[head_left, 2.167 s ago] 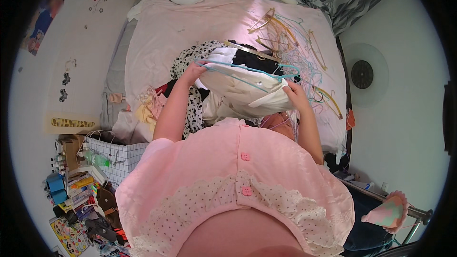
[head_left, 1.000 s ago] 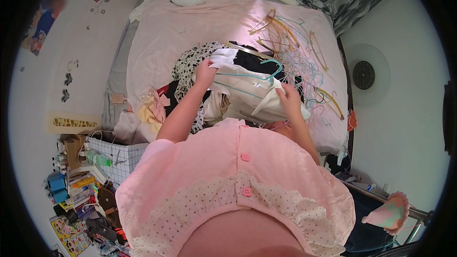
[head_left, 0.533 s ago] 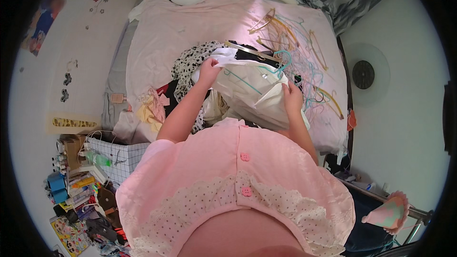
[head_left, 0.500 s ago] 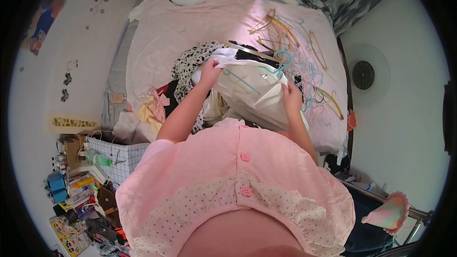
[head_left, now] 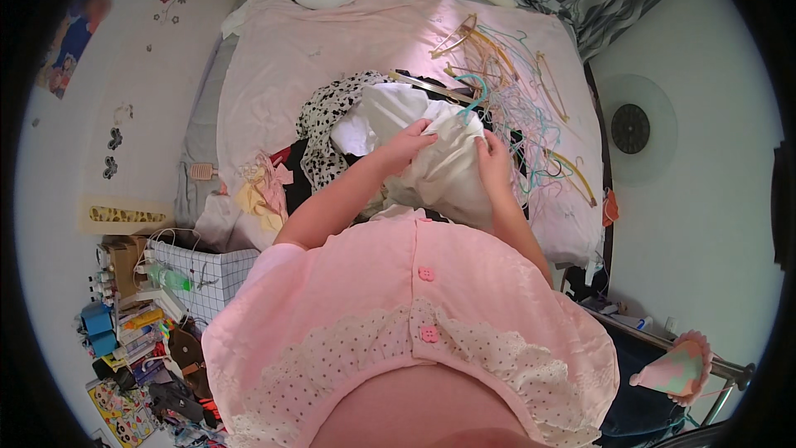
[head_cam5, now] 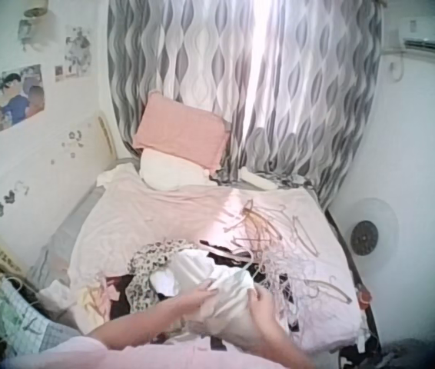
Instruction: The person picks up a shirt and a hanger, slides the hanger into the shirt, and then places the hung shirt onto a clothing rack.
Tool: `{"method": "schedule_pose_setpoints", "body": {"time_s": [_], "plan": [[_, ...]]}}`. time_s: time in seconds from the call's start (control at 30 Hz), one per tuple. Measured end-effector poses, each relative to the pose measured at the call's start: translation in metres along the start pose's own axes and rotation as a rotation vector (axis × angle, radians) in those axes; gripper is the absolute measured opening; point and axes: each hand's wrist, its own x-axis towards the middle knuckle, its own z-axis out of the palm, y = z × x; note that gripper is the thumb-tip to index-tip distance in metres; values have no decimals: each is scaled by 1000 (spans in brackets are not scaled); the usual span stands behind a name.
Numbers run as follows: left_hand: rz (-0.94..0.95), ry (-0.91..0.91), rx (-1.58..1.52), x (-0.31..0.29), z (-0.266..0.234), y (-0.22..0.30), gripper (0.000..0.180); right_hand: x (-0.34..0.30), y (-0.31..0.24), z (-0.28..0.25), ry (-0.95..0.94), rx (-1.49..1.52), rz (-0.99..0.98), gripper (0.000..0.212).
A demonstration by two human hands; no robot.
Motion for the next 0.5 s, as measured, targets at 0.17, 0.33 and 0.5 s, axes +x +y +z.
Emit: {"method": "schedule_pose_setpoints", "body": {"time_s": [0.17,0.33,0.5], "plan": [[111,-64,429,6,-45,-3,28,11,17,-33,131,221,7,21],[416,521,644,8,-108,-11,30,15,36,-65,35,348,-44,14],[661,443,924,-3,-112,-2,31,13,52,-86,24,377,-22,13]]}}
